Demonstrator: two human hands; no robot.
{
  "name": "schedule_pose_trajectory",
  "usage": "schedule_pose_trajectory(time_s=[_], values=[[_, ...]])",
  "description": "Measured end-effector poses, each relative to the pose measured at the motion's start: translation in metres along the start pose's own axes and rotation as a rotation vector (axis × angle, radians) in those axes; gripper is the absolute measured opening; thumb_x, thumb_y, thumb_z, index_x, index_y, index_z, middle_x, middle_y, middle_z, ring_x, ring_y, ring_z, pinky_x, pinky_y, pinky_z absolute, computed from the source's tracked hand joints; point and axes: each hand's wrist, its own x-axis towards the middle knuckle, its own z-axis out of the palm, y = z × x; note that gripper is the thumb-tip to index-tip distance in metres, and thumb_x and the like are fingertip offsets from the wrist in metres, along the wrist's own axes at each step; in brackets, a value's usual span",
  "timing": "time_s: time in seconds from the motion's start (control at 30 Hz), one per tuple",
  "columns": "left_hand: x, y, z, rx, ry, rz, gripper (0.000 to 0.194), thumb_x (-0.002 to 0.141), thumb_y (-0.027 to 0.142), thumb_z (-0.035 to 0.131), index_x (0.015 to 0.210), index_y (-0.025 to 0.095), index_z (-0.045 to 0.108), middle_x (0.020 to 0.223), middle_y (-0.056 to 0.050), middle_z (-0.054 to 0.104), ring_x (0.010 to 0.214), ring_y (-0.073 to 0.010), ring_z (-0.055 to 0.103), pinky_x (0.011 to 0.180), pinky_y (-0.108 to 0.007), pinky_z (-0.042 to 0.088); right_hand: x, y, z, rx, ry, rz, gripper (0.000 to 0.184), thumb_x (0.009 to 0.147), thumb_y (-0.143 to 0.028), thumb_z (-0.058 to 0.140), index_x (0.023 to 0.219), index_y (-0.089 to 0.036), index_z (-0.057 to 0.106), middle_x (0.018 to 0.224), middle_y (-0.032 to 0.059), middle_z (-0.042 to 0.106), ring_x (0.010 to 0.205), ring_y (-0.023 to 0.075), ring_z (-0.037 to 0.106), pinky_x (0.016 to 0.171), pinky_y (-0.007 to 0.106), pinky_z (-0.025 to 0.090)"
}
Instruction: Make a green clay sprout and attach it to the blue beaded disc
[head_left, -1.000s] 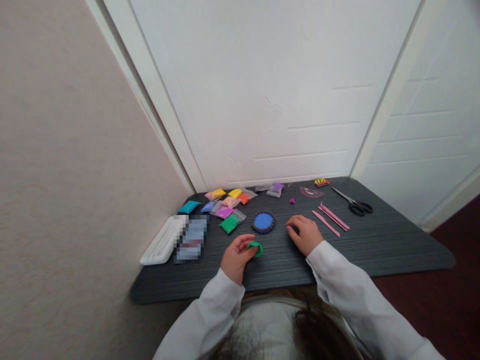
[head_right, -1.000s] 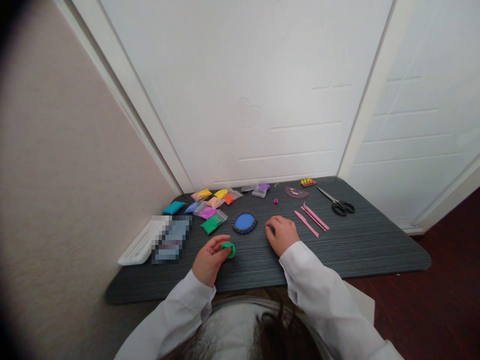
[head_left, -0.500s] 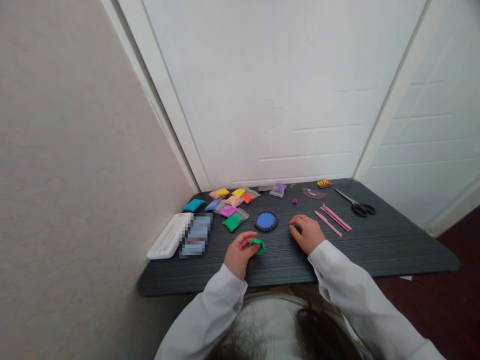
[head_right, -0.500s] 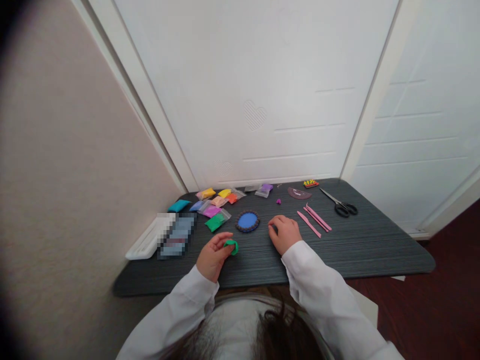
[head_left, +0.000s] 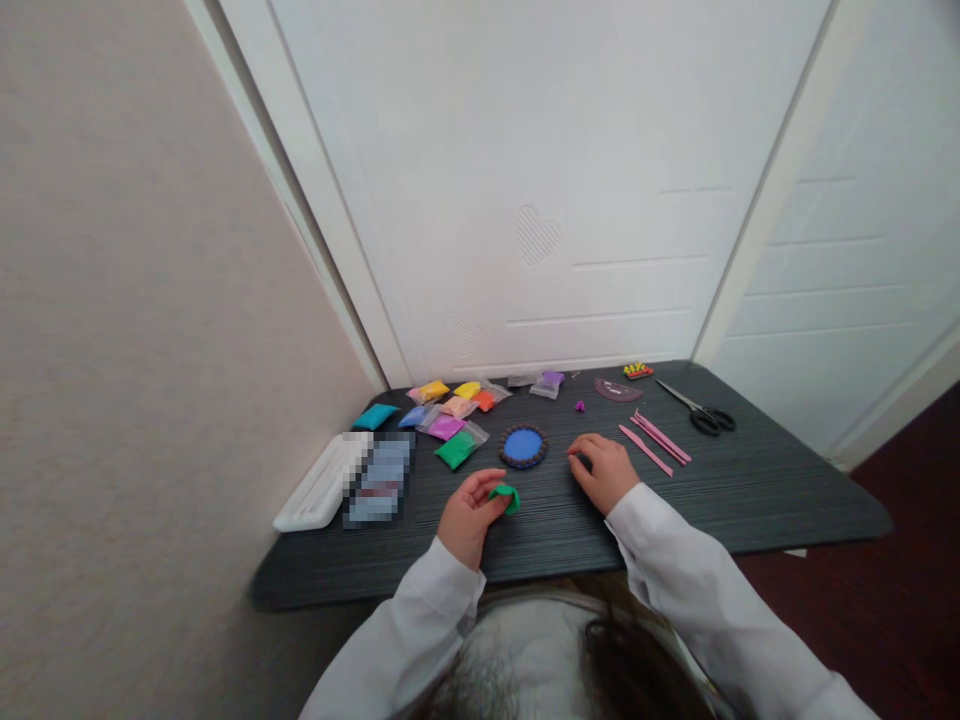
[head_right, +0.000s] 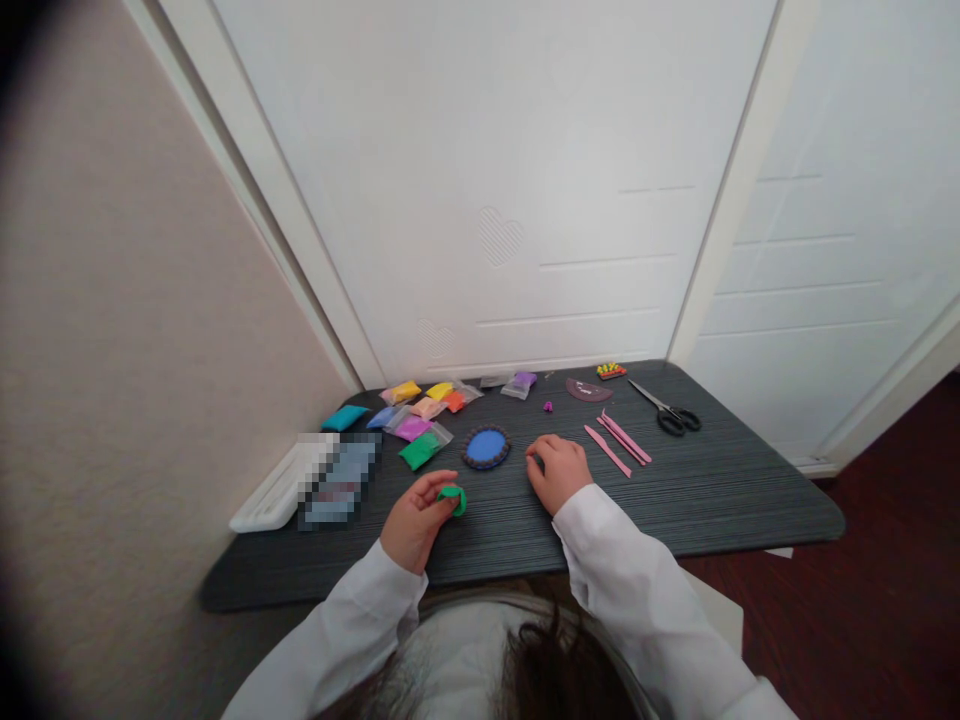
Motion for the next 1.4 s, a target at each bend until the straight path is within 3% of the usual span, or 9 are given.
schedule_pose_trajectory(time_s=[0.7, 1.4], values=[[-0.0035, 0.0024, 0.0037, -0.048, 0.058, 0.003, 0.034, 0.054, 0.019, 0.071, 0.084, 0.014, 0.058, 0.069, 0.000, 0.061, 0.060, -0.0089, 0.055, 0.056, -0.021, 0.042, -0.0009, 0.0011, -0.0032, 0.004, -0.029, -0.001, 0.015, 0.075, -0.024, 0.045, 0.081, -0.021, 0.059, 0.090, 0.0041, 0.062, 0.090, 0.0184, 0.054, 0.083, 0.035, 0.034], [-0.0048, -0.0016, 0.0006, -0.027, 0.022, 0.031, 0.030, 0.054, 0.019, 0.071, 0.081, 0.014, 0.060, 0.071, -0.002, 0.062, 0.060, -0.0094, 0.054, 0.055, -0.020, 0.040, -0.0004, 0.0062, 0.0030, -0.006, -0.013, -0.079, 0.015, 0.074, -0.024, 0.045, 0.078, -0.021, 0.058, 0.086, 0.0047, 0.063, 0.085, 0.0187, 0.056, 0.079, 0.035, 0.039]])
